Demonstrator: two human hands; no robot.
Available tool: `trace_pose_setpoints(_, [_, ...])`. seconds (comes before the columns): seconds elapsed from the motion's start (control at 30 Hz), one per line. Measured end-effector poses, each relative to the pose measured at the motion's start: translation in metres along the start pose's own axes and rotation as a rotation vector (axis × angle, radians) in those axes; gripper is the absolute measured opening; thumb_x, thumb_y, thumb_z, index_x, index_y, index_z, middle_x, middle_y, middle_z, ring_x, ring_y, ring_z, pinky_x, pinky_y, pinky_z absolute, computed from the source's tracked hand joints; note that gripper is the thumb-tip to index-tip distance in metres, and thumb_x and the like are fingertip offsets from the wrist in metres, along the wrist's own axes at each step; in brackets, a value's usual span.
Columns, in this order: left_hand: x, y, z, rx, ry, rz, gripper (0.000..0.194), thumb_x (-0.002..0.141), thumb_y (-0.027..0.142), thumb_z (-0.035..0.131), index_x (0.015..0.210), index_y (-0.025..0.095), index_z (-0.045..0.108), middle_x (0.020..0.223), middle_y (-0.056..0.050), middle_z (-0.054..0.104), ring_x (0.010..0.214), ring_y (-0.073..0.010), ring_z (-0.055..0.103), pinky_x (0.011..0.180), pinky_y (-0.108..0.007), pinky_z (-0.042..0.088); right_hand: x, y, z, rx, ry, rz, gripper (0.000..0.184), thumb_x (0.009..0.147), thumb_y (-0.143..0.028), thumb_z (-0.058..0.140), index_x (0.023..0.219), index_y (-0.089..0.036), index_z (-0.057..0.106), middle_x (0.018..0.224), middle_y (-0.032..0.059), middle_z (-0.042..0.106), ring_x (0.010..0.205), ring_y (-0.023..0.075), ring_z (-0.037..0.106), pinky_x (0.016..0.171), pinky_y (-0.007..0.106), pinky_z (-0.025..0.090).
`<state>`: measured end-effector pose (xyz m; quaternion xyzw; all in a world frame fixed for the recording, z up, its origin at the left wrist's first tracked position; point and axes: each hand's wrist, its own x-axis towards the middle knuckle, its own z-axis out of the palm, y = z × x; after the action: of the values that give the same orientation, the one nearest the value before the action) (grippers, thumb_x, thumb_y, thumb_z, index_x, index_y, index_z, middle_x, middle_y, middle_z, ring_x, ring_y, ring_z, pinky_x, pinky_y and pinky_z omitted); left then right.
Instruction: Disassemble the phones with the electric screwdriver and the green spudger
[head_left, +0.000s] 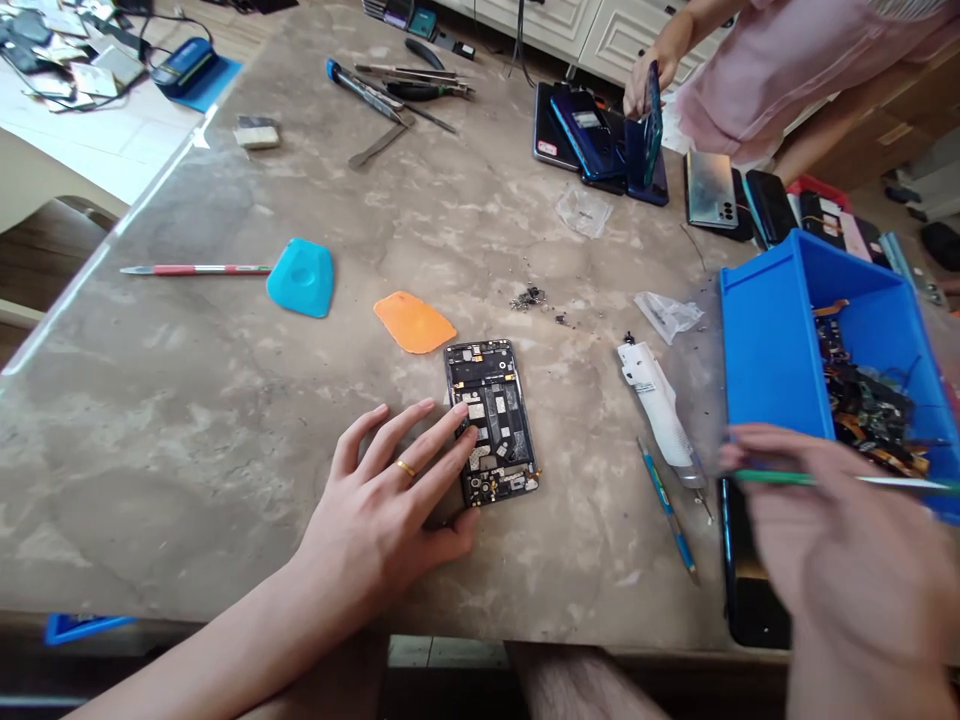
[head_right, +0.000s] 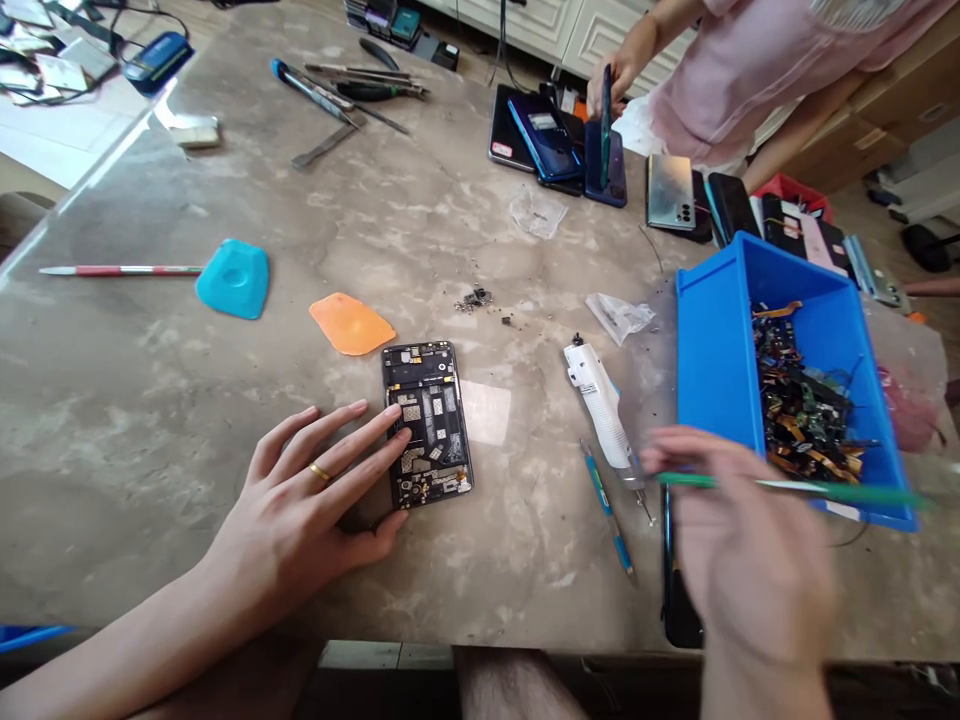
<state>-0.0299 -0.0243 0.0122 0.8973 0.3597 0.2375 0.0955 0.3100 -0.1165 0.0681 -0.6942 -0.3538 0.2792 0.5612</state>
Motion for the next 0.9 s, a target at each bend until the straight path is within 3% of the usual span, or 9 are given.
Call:
trace_pose_setpoints(0.07, [0.001,0.000,0.000,0.002,-0.004,0.004,0.041,0.096,0.035,0.067,0.135,0.021,0.067,0.149,-0.003,0.064,0.133,-0.0341,0.062,0.118,-0.055,0.040,-0.021,-0.001,0.033,-0.013,-0.171,0.125,0.023,0.100,-0.034,0.066,0.113,-0.024,0.082,0.099,0.0067,0.072,0.079,0.0155,0.062,0.069,0.027,0.055])
trace_pose_setpoints(0.13, [0.001,0.000,-0.001,0.001,-0.007,0.007,0.042,0.096,0.035,0.068,0.135,0.020,0.067,0.149,-0.004,0.065,0.133,-0.0345,0.063,0.117,-0.055,0.040,-0.033,-0.004,0.060,-0.125,-0.362,0.170,0.028,0.104,-0.036,0.062,0.126,-0.029,0.078,0.087,0.0026,0.065,0.070,0.0123,0.055,0.062,0.023,0.048])
trace_pose_setpoints(0.3, [-0.001,0.000,-0.001,-0.013,-0.015,-0.007,0.045,0.095,0.036,0.069,0.138,0.021,0.066,0.151,-0.003,0.063,0.135,-0.0347,0.061,0.118,-0.055,0.039,-0.030,-0.009,0.092,-0.383,-0.691,0.101,0.030,0.099,-0.024,0.065,0.124,-0.031,0.080,0.074,-0.0034,0.047,0.063,0.0099,0.047,0.055,0.020,0.041])
trace_pose_setpoints(0.47, [-0.001,0.000,-0.001,-0.016,-0.019,-0.012,0.044,0.096,0.036,0.068,0.138,0.021,0.066,0.150,-0.003,0.063,0.136,-0.0342,0.061,0.119,-0.055,0.039,-0.021,-0.007,0.096,-0.461,-0.793,0.065,0.026,0.097,-0.018,0.063,0.110,-0.027,0.083,0.072,-0.0035,0.045,0.062,0.0098,0.048,0.053,0.019,0.039])
trace_pose_setpoints(0.67, [-0.002,0.001,-0.001,-0.021,-0.014,-0.018,0.045,0.096,0.037,0.069,0.138,0.022,0.065,0.150,-0.002,0.063,0.136,-0.0331,0.061,0.119,-0.055,0.039,-0.012,-0.013,0.100,-0.462,-0.844,0.140,0.015,0.095,-0.017,0.064,0.093,-0.024,0.077,0.081,-0.0013,0.050,0.069,0.0108,0.050,0.056,0.016,0.043])
trace_pose_setpoints(0.9, [-0.002,0.001,0.000,-0.024,-0.012,-0.022,0.045,0.096,0.036,0.068,0.139,0.022,0.064,0.151,-0.001,0.063,0.136,-0.0325,0.060,0.120,-0.054,0.038,0.002,-0.019,0.104,-0.590,-0.986,0.073,0.012,0.096,-0.014,0.065,0.092,-0.023,0.072,0.080,-0.0023,0.051,0.070,0.0124,0.052,0.058,0.021,0.044])
